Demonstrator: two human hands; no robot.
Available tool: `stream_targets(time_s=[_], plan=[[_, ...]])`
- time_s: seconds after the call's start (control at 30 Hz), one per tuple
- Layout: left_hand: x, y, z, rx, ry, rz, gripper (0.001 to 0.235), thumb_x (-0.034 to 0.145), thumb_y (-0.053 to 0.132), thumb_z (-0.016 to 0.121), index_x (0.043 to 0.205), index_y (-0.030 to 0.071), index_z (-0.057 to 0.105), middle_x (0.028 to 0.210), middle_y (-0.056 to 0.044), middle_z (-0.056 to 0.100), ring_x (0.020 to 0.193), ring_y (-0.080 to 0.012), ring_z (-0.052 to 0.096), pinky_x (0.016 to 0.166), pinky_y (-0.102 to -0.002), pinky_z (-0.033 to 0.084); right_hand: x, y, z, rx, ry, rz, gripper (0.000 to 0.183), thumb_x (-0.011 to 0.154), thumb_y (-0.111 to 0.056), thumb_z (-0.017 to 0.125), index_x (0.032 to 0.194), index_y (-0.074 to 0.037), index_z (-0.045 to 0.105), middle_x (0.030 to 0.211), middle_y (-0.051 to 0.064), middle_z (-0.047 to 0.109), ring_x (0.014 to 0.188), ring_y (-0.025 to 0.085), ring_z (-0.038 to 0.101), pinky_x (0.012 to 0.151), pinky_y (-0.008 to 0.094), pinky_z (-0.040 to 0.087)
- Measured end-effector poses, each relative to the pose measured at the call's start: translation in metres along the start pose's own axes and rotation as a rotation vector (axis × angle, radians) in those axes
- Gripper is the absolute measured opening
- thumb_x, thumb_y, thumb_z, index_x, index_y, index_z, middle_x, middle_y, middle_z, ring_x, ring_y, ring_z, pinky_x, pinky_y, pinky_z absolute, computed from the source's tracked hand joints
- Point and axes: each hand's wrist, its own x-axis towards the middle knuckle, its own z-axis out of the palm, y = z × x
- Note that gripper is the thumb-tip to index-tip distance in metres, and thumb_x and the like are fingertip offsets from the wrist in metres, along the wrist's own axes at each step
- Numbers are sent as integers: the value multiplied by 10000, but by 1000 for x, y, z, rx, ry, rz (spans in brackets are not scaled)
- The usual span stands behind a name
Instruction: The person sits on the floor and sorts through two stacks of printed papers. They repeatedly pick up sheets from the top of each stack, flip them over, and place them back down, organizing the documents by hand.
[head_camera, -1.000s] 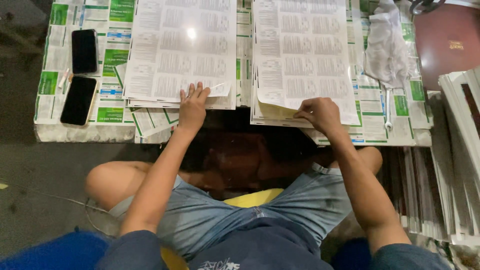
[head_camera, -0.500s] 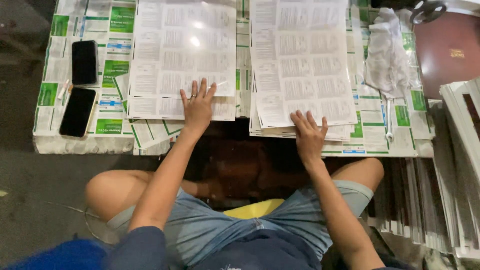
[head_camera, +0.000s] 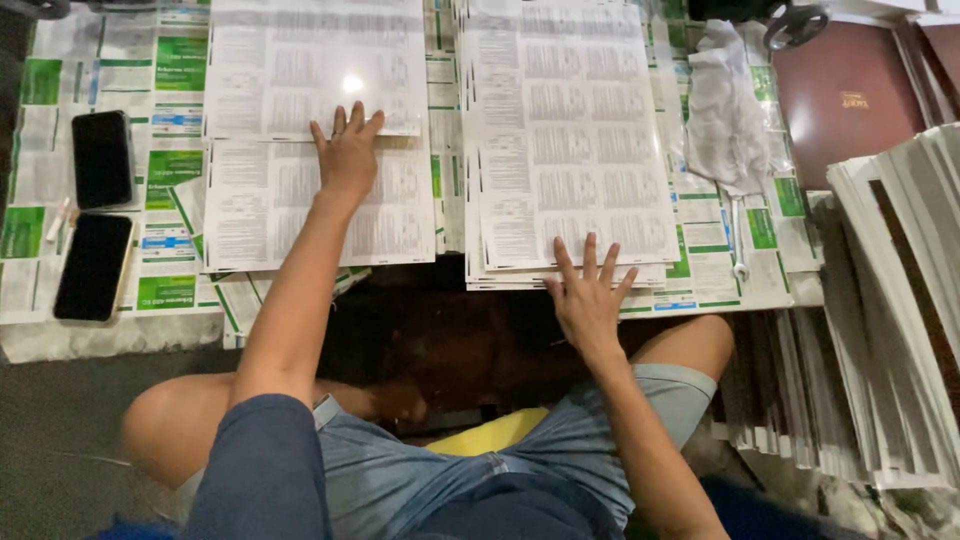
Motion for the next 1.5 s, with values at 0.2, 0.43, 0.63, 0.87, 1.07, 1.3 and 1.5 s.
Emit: stream_targets(time_s=[0.2, 0.43, 0.63, 0.87, 1.07, 1.3, 1.5], plan=[[40, 7, -16, 19, -70, -49, 549, 1027, 109, 483, 1567, 179, 414, 1671, -165, 263, 1541, -405, 205, 1209, -687, 49, 6, 0, -11, 66, -149, 26, 773, 957, -637, 513, 1628, -383, 224, 1701, 203, 154, 1525, 533, 111, 1071, 846, 34], [-31, 45, -11, -17, -139, -46, 527, 1092, 248, 446, 1567, 49, 335, 1686, -202, 198, 1540, -442, 168, 1202, -694, 99, 79, 9, 2, 79, -235, 20, 833, 941, -732, 451, 1644, -389, 166, 1723, 184, 64, 1544, 524, 24, 1073, 846, -16], [-170, 61, -63, -36, -188, 60, 687, 930, 329, 648, 1510, 55, 402, 1626, -191, 298, 1495, -427, 268, 1154, -665, 254, 157, 7, 11, 129, -335, 30, 868, 916, -771, 411, 1647, -400, 125, 1733, 151, 4, 1563, 484, -43, 1104, 819, -62], [-202, 35, -42, 45, 46, 211, 497, 919, 66, 644, 1412, 58, 576, 1534, -95, 540, 1424, -325, 491, 1123, -550, 413, 215, 5, 14, 162, -365, 53, 941, 877, -830, 375, 1658, -398, 80, 1744, 146, -44, 1574, 469, -100, 1125, 811, -88], [-199, 26, -40, -84, 137, 241, 388, 938, -4, 602, 1322, 25, 646, 1447, -126, 613, 1380, -340, 542, 1102, -553, 436, 262, 10, 24, 153, -385, 71, 1021, 815, -907, 309, 1655, -395, 37, 1737, 137, -99, 1573, 441, -147, 1127, 802, -120], [-200, 25, -46, -242, 294, 243, 193, 968, -43, 640, 1146, -10, 708, 1207, -153, 721, 1164, -348, 700, 991, -437, 571, 209, 1, 25, 168, -343, -10, 1104, 805, -918, 341, 1670, -307, 29, 1734, 157, -99, 1579, 441, -119, 1106, 817, -127], [-196, 38, -71, -597, 360, -31, 108, 864, 0, 784, 971, -1, 786, 951, -126, 791, 862, -237, 773, 756, -307, 604, 50, 6, -13, 173, -333, -221, 1110, 768, -752, 641, 1643, -295, 134, 1721, 185, 5, 1573, 459, -17, 1066, 856, -15]])
